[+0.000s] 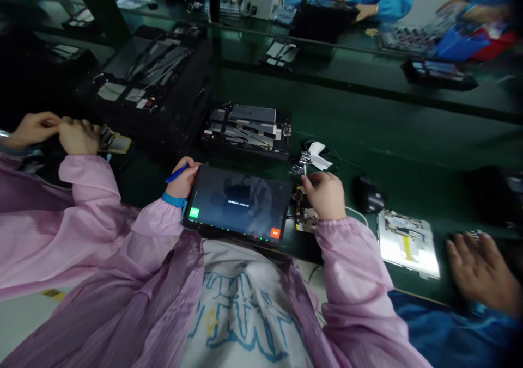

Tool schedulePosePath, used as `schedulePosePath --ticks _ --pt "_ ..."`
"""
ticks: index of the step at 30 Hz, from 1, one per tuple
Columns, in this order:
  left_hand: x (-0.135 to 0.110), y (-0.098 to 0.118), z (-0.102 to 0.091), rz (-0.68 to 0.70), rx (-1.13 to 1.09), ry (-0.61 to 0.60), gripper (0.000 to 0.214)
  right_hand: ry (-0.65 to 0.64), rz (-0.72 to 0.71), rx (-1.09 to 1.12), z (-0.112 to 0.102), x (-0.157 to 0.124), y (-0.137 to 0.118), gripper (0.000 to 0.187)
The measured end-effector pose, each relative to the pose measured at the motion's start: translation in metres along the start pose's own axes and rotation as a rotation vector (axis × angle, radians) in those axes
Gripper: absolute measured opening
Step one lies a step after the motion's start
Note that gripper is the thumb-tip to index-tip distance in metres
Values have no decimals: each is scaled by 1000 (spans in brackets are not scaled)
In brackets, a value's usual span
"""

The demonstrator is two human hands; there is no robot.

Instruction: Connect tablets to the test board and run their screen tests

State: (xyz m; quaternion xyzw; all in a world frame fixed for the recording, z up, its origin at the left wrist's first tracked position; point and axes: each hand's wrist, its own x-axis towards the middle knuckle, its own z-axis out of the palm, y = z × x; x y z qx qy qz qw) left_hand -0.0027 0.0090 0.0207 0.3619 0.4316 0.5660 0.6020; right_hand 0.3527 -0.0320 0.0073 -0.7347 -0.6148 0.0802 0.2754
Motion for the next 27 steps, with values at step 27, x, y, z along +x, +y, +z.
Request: schedulePosePath --ticks 27 --pt "15 0 1 144 210 28 48 -569 216 701 -29 -78 -9 34"
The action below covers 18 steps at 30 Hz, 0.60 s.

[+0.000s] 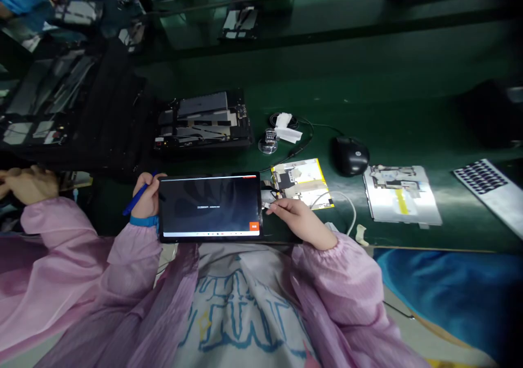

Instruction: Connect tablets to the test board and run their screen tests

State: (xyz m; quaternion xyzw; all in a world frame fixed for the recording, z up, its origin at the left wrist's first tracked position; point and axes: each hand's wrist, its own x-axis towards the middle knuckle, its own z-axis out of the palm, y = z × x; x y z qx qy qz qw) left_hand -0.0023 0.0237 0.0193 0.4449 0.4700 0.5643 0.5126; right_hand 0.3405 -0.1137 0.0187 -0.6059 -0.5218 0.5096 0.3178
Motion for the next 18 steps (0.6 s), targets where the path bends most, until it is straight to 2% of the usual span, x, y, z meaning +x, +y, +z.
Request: schedulePosePath --ticks 4,13,18 --pt "0 0 1 15 28 -1 48 -13 -39 5 -1 1 5 34" --pt "0 -5 -2 69 99 -31 45 -174 -24 -76 -10 9 1 28" --pt "1 -9 -9 117 186 -32 41 -181 -11 -163 -7 11 -5 25"
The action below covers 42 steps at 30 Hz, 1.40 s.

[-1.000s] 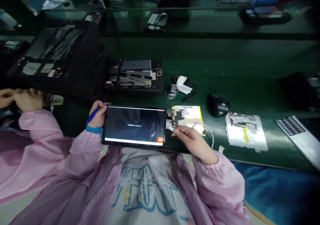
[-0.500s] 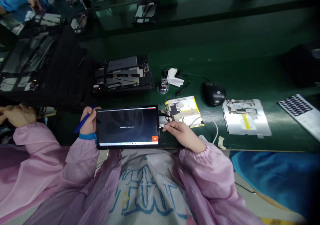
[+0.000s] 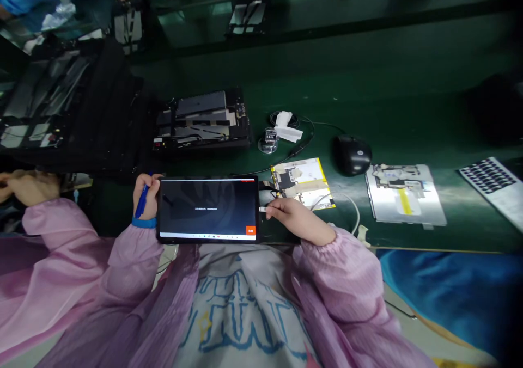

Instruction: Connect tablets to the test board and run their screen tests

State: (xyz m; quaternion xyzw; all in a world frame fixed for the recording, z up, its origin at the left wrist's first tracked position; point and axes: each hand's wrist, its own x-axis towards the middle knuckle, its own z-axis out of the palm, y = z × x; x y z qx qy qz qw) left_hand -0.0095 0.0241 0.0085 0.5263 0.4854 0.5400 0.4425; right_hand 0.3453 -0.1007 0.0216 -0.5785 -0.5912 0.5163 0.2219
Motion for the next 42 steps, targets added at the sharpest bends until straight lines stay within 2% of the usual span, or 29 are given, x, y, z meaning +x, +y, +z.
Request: schedulePosePath --ticks 9,15,19,23,26,30,35,42 --pt "1 -8 -9 48 93 -8 39 29 45 -63 10 3 -3 26" --pt "-1 -5 -7 12 37 11 40 95 18 -126 16 -2 -4 27" --pt "-3 0 -2 -27 -73 22 42 250 -80 -243 27 -13 -3 27" --pt "-6 0 0 -56 -151 -12 41 379 -287 -334 36 -24 4 23" --pt "-9 -3 -2 -67 -164 -26 39 372 -416 -419 38 -27 11 21" --pt "-11 -6 -5 -73 -160 -41 37 343 -503 -506 37 -24 15 19" --pt "-11 -7 -5 -64 -139 -46 36 272 -514 -613 35 -17 22 26" --pt "-11 -4 -3 -82 -148 -36 35 261 -526 -677 35 -16 28 32"
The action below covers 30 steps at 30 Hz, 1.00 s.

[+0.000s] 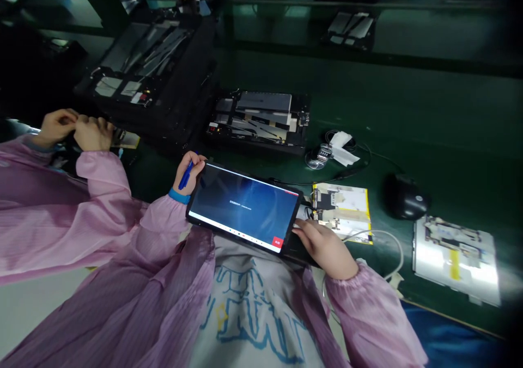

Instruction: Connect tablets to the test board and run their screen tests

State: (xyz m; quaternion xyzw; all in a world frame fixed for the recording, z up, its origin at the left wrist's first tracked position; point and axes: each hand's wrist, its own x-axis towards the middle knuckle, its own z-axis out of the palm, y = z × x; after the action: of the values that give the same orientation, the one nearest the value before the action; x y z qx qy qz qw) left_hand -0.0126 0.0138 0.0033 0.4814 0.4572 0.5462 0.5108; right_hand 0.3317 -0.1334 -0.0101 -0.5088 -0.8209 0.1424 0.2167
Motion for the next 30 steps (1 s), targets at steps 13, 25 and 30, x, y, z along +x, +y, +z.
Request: schedulePosePath --ticks 13,25,30 --pt "2 5 5 -1 8 -17 41 41 29 55 -9 -3 3 36" --pt "5 2 1 -4 -20 -19 39 -32 276 127 -38 93 40 24" --pt "5 5 2 -12 -11 -4 39 -286 183 290 -22 132 53 14"
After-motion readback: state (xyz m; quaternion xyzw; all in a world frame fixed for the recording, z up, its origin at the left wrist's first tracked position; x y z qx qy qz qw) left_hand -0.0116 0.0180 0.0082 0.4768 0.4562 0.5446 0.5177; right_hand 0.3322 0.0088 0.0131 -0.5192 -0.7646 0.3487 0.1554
